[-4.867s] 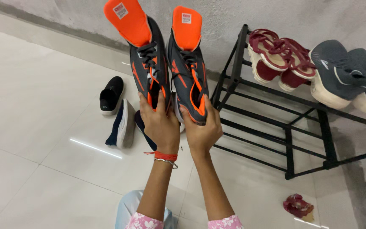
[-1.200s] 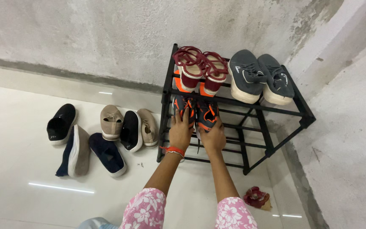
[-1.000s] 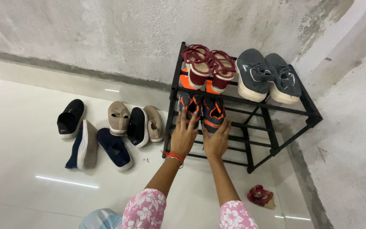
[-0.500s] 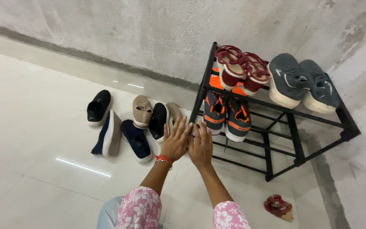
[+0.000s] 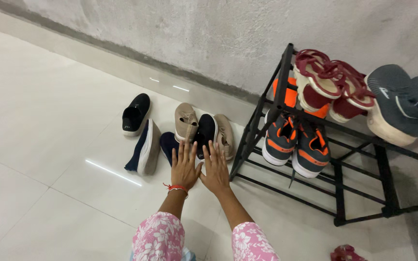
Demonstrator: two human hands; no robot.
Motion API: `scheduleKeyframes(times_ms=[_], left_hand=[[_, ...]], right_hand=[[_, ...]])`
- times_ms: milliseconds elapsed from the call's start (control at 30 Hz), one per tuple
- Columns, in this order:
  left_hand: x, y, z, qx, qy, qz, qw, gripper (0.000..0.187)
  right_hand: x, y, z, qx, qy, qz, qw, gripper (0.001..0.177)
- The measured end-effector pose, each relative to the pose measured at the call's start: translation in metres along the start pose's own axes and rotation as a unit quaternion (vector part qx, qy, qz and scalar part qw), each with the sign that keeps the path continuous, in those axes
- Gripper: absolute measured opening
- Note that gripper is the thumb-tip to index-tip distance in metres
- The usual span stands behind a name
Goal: The person wipes a black metal shoe rack with a pink cloth, then places several pairs of shoes onto the rack shelves. The person handles sandals, sneakers, and slip-on shoes, arranging them neatly on the rack.
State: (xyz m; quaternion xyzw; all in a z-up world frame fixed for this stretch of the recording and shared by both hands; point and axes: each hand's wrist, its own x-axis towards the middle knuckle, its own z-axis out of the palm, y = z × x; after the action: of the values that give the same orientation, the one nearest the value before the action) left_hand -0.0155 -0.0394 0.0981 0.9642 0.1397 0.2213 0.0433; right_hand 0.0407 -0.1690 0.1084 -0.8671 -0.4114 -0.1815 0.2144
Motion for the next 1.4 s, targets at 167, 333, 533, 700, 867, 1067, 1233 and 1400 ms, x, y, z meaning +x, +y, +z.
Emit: scheduleKeyframes(times_ms=[167,333,533,700,867,1067,1233,1400], left_hand=[[-0.016,-0.012,0.017,-0.008,-0.039,-0.046,0.998,0.089],[-0.023,-0.031,0.023,0.001,-0.084,-0.112,0.990,0.095],[-0.032,-0.053,0.024,0.006,-0.041,-0.124,0.991,0.102],[-0.030,-0.074,0.015,-0.036,-0.042,-0.201,0.978,0.112],[-0.029,-0.105,0.016,-0.022,-0.035,-0.343,0.938,0.118],[-0.013,-0.135,0.054,-0.198,-0.007,-0.610,0.768,0.145],[-0.015,-0.133,0.075,-0.215,0.003,-0.614,0.759,0.148],[-0.017,-0.134,0.063,-0.233,-0.016,-0.659,0.715,0.138]], right_hand=[[-0.004,-0.002,0.024,-0.007,-0.053,0.009,0.999,0.090],[-0.002,-0.015,0.056,-0.012,-0.107,0.011,0.994,0.095],[-0.002,-0.030,0.077,0.006,-0.143,0.010,0.990,0.103],[-0.001,-0.046,0.085,0.044,-0.169,0.043,0.984,0.117],[0.001,-0.061,0.085,0.045,-0.252,0.114,0.960,0.127],[-0.003,-0.062,0.085,0.061,-0.269,0.137,0.951,0.123],[-0.016,-0.055,0.104,0.148,-0.197,0.133,0.960,0.121],[-0.020,-0.048,0.120,0.152,-0.168,0.174,0.958,0.124]])
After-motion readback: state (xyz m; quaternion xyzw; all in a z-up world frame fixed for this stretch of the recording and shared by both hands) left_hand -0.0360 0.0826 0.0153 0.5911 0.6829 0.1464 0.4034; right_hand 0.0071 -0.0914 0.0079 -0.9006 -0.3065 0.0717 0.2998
